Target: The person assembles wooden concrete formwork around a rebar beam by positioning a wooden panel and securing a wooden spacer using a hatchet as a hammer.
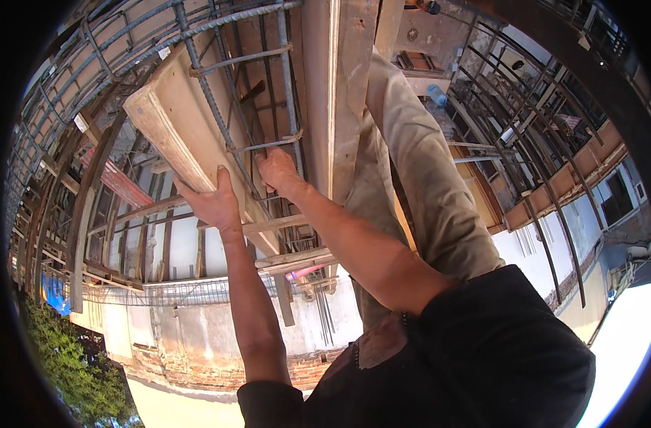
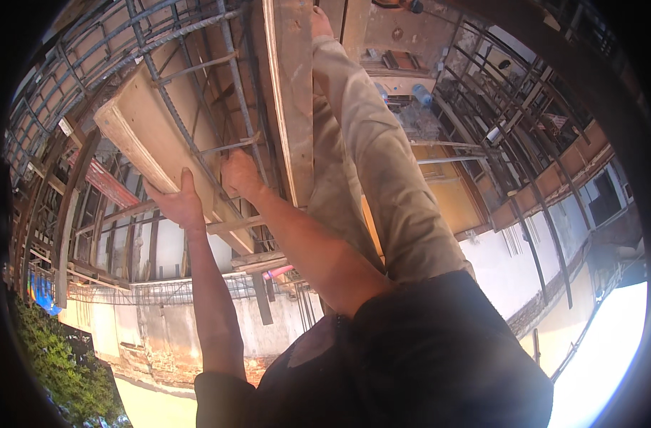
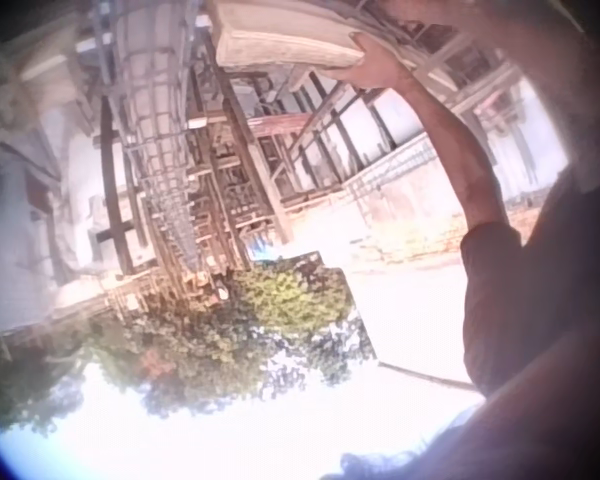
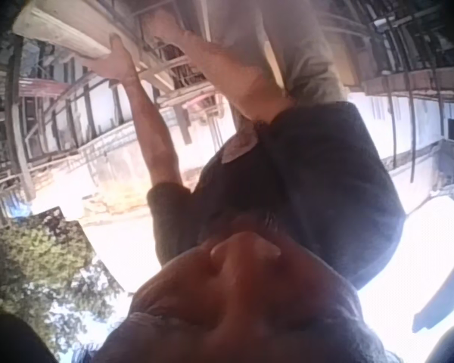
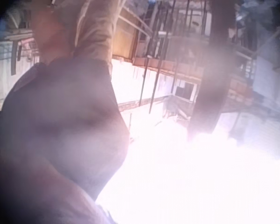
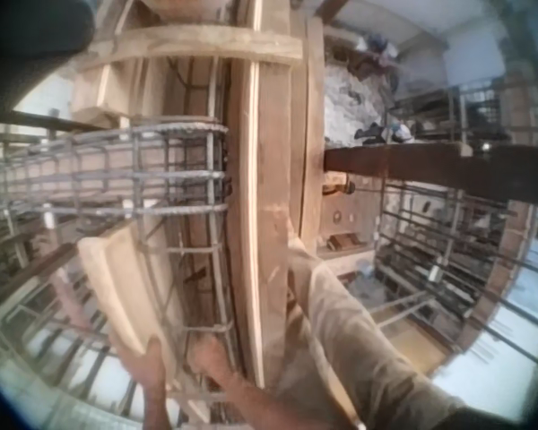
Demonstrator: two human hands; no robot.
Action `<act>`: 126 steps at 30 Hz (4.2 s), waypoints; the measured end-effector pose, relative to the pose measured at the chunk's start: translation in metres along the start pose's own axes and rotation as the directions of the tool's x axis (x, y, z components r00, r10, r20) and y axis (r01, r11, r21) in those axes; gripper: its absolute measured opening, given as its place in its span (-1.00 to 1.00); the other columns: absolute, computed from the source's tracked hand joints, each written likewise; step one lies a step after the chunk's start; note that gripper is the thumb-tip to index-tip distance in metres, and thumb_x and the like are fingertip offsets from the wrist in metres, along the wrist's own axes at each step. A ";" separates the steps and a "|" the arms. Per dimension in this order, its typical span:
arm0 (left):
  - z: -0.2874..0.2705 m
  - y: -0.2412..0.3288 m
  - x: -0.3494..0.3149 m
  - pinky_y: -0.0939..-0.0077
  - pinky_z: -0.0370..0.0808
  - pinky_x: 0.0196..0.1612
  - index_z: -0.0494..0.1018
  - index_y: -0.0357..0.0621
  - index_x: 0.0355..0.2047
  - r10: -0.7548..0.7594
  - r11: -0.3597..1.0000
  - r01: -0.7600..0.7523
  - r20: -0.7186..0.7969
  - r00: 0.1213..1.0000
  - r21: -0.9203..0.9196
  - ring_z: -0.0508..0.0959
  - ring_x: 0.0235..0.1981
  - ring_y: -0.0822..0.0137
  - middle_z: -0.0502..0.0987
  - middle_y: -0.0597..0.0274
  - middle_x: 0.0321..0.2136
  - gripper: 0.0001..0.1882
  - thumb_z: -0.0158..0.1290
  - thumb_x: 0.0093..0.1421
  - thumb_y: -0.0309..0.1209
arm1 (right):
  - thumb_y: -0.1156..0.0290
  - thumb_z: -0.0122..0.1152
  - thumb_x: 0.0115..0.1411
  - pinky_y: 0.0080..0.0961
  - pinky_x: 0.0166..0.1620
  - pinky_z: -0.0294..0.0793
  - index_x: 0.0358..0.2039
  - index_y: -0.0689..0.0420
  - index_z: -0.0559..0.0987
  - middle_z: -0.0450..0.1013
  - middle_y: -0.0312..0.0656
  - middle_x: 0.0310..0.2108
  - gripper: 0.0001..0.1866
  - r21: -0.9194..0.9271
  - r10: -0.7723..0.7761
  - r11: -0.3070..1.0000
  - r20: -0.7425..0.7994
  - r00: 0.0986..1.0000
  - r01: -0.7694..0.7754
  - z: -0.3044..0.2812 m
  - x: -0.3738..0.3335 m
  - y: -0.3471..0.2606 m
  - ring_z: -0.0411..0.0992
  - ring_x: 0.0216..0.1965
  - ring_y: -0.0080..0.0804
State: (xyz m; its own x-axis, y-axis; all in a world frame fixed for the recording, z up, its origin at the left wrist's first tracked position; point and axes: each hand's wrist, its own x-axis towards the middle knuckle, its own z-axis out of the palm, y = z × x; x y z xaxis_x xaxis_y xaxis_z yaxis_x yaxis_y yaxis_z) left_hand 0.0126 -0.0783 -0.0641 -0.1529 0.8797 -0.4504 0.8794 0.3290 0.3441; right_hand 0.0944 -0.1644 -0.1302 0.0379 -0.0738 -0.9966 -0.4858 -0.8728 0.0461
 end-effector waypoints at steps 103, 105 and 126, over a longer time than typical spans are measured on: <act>-0.002 -0.080 0.015 -0.06 0.50 -0.06 0.63 -0.29 -0.24 -0.207 0.962 0.182 -0.112 0.972 -0.203 0.61 -0.18 -0.33 0.65 -0.28 -0.30 -0.42 -0.22 0.48 -0.05 | -0.04 0.19 0.38 -0.05 -0.20 0.61 -0.08 0.12 0.42 0.55 -0.06 -0.34 -0.54 -0.570 -0.591 -0.334 0.747 0.305 0.751 -0.178 -0.143 -0.113 0.62 -0.27 0.05; 0.001 -0.089 0.016 -0.11 0.49 -0.06 0.64 -0.28 -0.24 -0.088 0.986 0.070 -0.112 0.990 -0.151 0.62 -0.17 -0.32 0.66 -0.28 -0.27 -0.42 -0.23 0.49 -0.06 | -0.05 0.16 0.41 0.03 -0.16 0.58 -0.12 0.15 0.40 0.57 0.13 -0.42 -0.54 -0.835 -0.564 -0.171 0.519 0.643 0.523 -0.177 -0.121 -0.141 0.60 -0.28 0.18; 0.002 -0.100 0.012 -0.11 0.38 -0.01 0.54 -0.45 -0.16 -0.068 0.989 0.059 -0.061 0.996 -0.133 0.50 -0.13 -0.41 0.59 -0.39 -0.20 -0.43 -0.28 0.53 -0.13 | -0.06 0.02 0.48 0.14 -0.05 0.53 -0.09 0.17 0.35 0.61 0.19 -0.33 -0.52 -0.827 -0.517 0.130 0.413 0.749 0.546 -0.170 -0.108 -0.141 0.62 -0.20 0.23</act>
State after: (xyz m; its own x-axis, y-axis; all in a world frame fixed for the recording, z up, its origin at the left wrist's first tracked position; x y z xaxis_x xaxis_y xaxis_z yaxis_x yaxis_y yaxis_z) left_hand -0.0766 -0.1011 -0.1055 -0.2393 0.8747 -0.4214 0.8008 0.4232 0.4237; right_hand 0.3073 -0.1153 -0.0170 -0.0813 0.5957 -0.7991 0.6799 -0.5531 -0.4815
